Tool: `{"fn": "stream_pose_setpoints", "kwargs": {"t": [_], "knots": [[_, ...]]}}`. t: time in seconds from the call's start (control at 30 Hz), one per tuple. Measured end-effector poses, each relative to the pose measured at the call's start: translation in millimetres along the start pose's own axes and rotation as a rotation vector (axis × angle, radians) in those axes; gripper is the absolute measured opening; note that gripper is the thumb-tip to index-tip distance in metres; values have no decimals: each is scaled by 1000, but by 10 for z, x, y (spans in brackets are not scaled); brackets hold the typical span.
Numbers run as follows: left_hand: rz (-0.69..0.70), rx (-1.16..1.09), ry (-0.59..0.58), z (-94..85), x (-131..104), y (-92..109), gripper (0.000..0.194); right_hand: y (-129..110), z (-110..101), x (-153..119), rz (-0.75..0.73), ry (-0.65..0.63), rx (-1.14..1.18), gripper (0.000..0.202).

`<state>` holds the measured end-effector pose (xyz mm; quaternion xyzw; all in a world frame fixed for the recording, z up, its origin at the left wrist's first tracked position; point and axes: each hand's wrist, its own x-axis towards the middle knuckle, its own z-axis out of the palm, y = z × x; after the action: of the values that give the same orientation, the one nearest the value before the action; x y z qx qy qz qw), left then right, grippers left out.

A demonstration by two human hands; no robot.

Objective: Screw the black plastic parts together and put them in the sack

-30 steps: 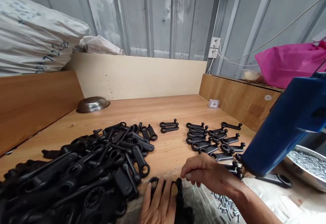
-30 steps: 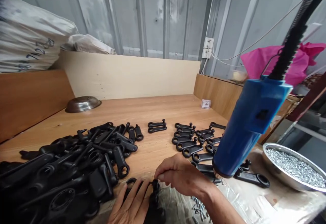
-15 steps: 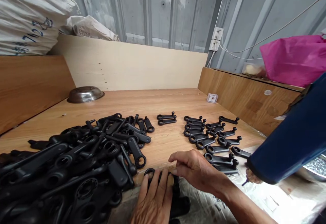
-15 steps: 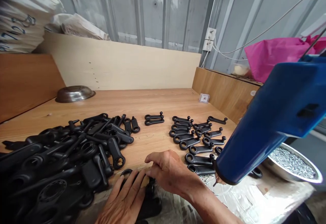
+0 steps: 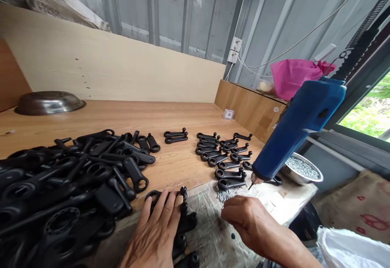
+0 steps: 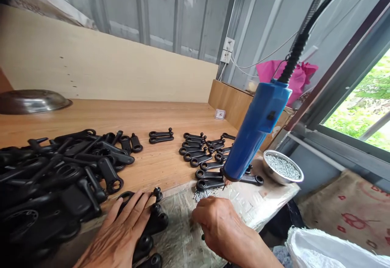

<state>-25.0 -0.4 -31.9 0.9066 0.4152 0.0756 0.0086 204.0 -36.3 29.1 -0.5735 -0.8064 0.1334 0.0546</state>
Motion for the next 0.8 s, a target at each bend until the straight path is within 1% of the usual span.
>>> {"fn": "stream_pose_setpoints", "kwargs": {"t": [0.07,0.1,0.17,0.23,0.3,0.37,0.47,0.53,0.6,0.67,0.7,0.8], "knots": [[-48,-34,-74,-66,5,41,100,27,88,13,-60,-28,-90,18],[-63,-43,-92,-96,12,58,99,41,126,24,-82,-32,-141,17],[-68,-42,-84,-138,32,70,95,76,192,38,-113,-4,-225,16],[-45,-10,-33,-146,50,46,85,123,248,33,-166,66,-244,17],[-3,25,22,-129,62,-9,75,184,300,14,-243,162,-215,18],[45,48,35,-98,74,-71,68,253,347,-8,-303,234,-188,18],[99,64,-12,-23,99,-108,62,340,386,-20,-352,275,-192,20],[60,97,28,56,115,-77,52,348,369,4,-384,297,-170,22],[-34,145,126,146,125,-27,47,289,315,60,-393,342,-64,25],[-105,172,192,220,126,2,48,165,235,142,-334,375,97,23],[-100,172,197,245,123,1,49,89,192,188,-292,378,175,22],[38,181,196,289,111,-32,49,-139,72,322,-202,300,327,17]]}}
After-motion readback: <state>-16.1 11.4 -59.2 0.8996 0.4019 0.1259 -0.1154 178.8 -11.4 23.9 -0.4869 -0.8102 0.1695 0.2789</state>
